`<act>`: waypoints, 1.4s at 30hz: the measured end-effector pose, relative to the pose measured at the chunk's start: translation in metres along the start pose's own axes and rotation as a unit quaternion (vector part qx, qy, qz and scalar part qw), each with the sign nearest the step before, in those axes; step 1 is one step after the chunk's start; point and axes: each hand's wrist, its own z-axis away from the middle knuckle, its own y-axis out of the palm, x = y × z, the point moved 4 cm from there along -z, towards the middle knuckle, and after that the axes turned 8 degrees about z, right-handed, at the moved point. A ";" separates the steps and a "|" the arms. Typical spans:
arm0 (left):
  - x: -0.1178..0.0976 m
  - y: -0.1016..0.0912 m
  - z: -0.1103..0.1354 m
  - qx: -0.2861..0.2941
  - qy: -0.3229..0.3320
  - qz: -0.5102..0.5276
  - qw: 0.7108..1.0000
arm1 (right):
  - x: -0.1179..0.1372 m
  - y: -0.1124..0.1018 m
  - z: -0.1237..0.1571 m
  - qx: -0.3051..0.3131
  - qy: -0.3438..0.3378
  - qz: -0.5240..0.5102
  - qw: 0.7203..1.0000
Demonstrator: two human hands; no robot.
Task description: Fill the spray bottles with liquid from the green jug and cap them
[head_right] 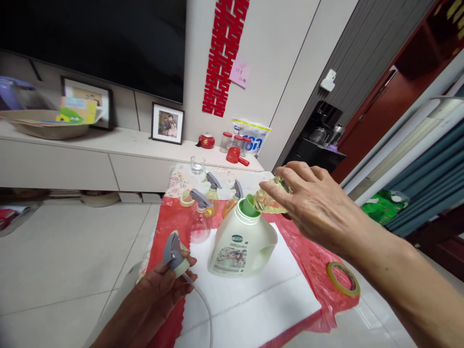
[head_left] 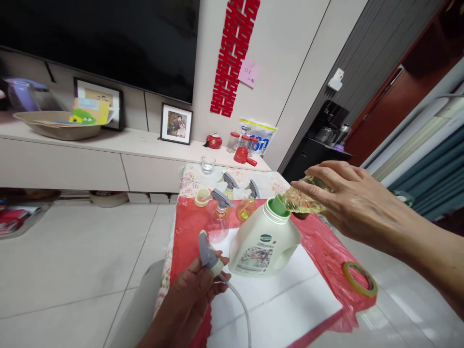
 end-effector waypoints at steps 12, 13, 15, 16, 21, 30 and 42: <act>0.006 0.004 0.000 0.012 -0.018 0.030 0.999 | 0.001 -0.016 -0.017 -0.016 -0.054 0.024 0.998; 0.007 0.006 0.000 0.015 -0.020 0.030 0.999 | 0.001 -0.016 -0.018 -0.017 -0.056 0.025 0.998; 0.009 0.008 0.000 0.019 -0.025 0.032 0.999 | 0.000 -0.016 -0.019 -0.022 -0.057 0.023 0.998; 0.009 0.009 0.000 0.019 -0.027 0.035 0.999 | 0.000 -0.016 -0.019 -0.023 -0.057 0.018 0.998; 0.013 0.008 0.001 0.024 -0.028 0.044 0.998 | 0.000 -0.015 -0.019 -0.020 -0.049 -0.034 0.998; 0.013 0.010 0.003 0.002 -0.031 0.054 0.998 | 0.007 -0.018 -0.013 -0.029 -0.013 0.024 0.999; -0.006 0.015 -0.003 -0.039 0.037 0.123 0.991 | 0.025 0.042 0.073 0.050 0.323 -0.384 0.864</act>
